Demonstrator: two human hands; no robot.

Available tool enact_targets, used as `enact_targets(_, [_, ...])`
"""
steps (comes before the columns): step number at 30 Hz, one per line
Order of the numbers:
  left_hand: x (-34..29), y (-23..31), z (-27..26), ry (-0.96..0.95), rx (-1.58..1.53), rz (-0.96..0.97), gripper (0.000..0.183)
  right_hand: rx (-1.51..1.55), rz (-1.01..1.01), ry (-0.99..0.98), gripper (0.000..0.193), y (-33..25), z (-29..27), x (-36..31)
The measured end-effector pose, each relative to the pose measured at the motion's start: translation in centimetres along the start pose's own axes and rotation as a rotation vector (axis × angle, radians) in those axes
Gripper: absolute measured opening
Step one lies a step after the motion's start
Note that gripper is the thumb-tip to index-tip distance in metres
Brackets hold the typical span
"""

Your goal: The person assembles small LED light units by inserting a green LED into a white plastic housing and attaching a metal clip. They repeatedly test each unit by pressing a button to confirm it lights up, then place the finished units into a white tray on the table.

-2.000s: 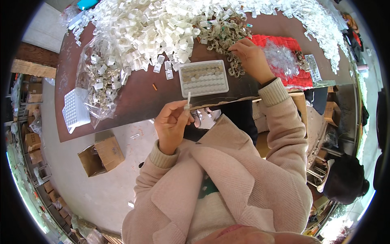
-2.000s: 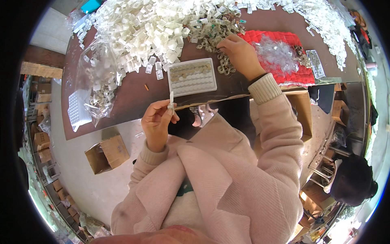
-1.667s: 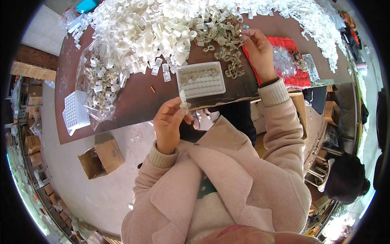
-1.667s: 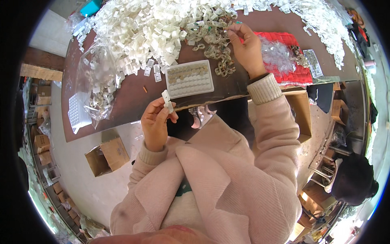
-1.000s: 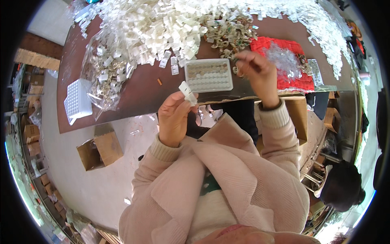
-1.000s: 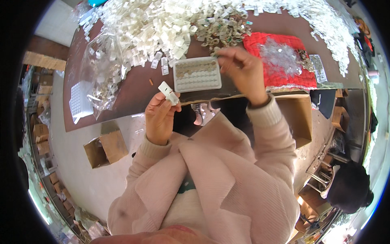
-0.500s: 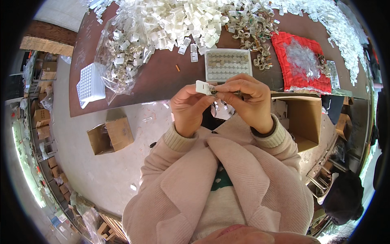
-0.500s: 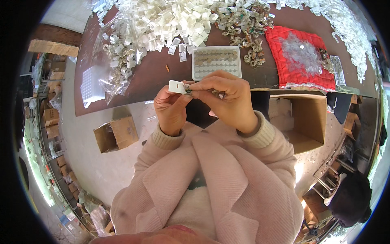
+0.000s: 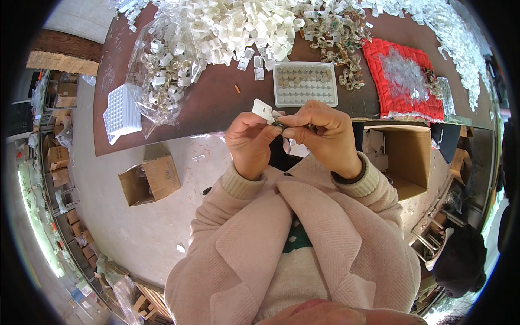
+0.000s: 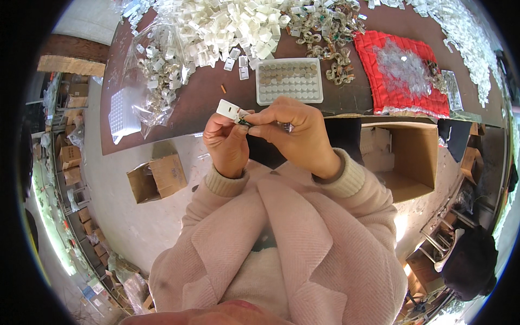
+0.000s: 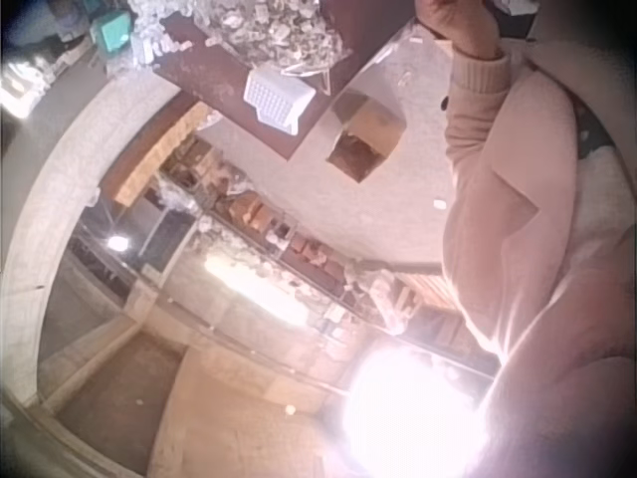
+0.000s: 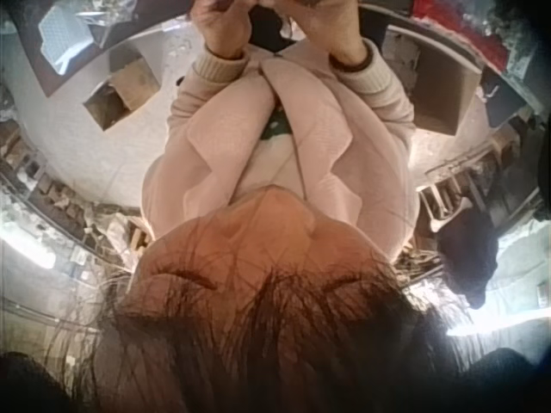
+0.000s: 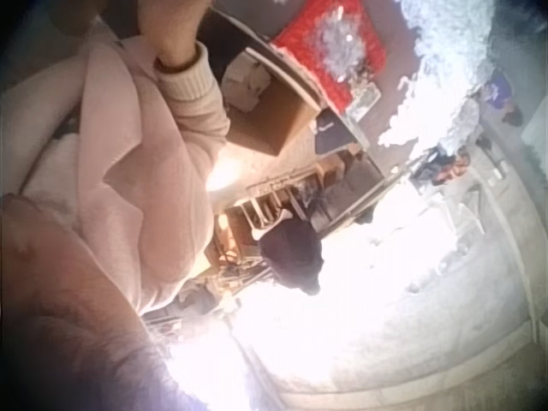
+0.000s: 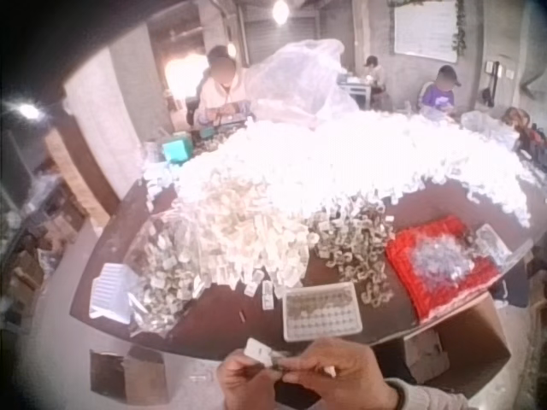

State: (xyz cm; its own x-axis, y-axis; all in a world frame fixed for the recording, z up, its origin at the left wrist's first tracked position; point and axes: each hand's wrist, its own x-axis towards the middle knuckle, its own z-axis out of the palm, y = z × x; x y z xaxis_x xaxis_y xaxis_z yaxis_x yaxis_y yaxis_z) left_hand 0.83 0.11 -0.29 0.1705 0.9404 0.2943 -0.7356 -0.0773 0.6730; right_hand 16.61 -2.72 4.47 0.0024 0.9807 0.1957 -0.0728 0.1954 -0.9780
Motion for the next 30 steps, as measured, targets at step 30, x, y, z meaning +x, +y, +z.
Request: enact_targets(30, [-1.1,-0.5,0.0,0.173,-0.063,-0.062,0.018,-0.351,-0.160,0.050,0.030,-0.2,1.7,-0.4])
